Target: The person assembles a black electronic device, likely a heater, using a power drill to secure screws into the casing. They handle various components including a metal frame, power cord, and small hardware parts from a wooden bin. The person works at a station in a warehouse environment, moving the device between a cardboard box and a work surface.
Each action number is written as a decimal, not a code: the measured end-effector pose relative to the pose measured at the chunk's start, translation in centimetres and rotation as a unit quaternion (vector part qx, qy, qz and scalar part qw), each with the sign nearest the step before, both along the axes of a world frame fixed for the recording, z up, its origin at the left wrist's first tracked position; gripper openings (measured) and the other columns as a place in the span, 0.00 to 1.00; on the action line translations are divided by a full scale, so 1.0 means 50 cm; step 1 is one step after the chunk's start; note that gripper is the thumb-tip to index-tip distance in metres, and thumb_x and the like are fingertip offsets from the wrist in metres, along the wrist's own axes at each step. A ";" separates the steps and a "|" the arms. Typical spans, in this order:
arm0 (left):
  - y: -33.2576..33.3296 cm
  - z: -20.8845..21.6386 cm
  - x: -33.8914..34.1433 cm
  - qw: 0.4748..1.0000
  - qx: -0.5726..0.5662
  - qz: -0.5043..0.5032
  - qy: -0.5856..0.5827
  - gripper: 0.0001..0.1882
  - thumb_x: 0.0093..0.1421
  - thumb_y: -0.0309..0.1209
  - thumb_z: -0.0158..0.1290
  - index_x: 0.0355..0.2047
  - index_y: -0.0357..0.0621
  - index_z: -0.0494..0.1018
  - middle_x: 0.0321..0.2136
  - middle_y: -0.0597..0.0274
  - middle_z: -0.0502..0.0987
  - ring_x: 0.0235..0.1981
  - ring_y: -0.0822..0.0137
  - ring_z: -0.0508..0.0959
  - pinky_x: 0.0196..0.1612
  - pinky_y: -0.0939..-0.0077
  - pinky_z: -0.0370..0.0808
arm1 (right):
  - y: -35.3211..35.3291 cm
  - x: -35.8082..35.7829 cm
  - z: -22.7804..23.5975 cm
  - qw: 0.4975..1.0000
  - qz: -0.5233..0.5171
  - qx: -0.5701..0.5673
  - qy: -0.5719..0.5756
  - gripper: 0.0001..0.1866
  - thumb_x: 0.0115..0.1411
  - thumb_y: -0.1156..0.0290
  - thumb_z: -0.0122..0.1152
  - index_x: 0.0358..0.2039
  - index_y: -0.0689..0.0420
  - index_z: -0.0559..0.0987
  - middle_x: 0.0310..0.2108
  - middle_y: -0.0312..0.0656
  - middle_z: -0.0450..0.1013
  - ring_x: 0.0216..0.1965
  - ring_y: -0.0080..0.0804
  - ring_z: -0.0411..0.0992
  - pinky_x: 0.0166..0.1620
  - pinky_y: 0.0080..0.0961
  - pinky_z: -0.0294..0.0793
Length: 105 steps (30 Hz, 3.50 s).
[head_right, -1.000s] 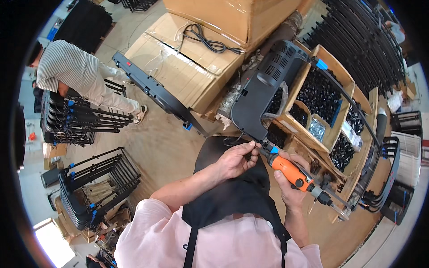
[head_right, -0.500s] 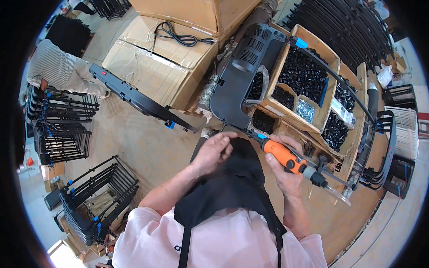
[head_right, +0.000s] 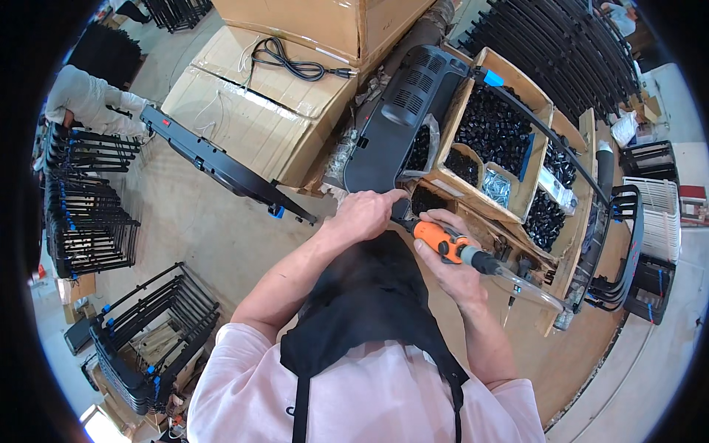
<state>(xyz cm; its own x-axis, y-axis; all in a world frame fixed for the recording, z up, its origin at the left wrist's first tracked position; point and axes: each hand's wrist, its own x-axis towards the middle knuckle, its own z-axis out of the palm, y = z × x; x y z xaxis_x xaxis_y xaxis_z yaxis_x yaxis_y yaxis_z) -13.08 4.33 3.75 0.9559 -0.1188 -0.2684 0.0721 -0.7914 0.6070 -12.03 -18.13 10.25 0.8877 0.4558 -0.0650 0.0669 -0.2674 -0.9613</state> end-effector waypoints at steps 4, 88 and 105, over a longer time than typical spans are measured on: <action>0.000 -0.058 -0.010 0.996 -0.059 0.049 -0.046 0.22 0.69 0.27 0.51 0.63 0.45 0.75 0.37 0.44 0.86 0.41 0.50 0.88 0.46 0.51 0.83 | 0.031 0.010 0.034 0.988 0.061 -0.140 -0.034 0.23 0.59 0.75 0.75 0.55 0.55 0.79 0.52 0.43 0.83 0.53 0.36 0.82 0.60 0.32 0.79; 0.027 -0.100 -0.138 0.424 -0.784 0.428 0.150 0.14 0.77 0.45 0.55 0.44 0.47 0.75 0.29 0.73 0.74 0.27 0.76 0.70 0.30 0.80 0.67 | 0.167 0.056 0.072 0.991 0.106 0.075 0.035 0.30 0.61 0.81 0.72 0.62 0.62 0.71 0.58 0.50 0.79 0.61 0.39 0.76 0.67 0.38 0.75; 0.044 -0.091 -0.043 0.275 -0.849 0.423 0.158 0.15 0.79 0.45 0.51 0.48 0.47 0.76 0.29 0.72 0.73 0.29 0.73 0.72 0.30 0.78 0.70 | 0.206 0.083 0.060 0.994 0.104 0.015 -0.019 0.30 0.61 0.80 0.71 0.63 0.61 0.70 0.58 0.51 0.79 0.61 0.40 0.76 0.67 0.40 0.74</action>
<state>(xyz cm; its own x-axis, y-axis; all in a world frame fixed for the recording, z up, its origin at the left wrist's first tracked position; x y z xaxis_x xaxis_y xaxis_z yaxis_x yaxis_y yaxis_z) -15.21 6.51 -0.78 0.7957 -0.1000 -0.5974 0.0563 0.9942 -0.0914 -7.86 -7.84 13.23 0.7753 0.6314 -0.0166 0.1548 -0.2154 -0.9642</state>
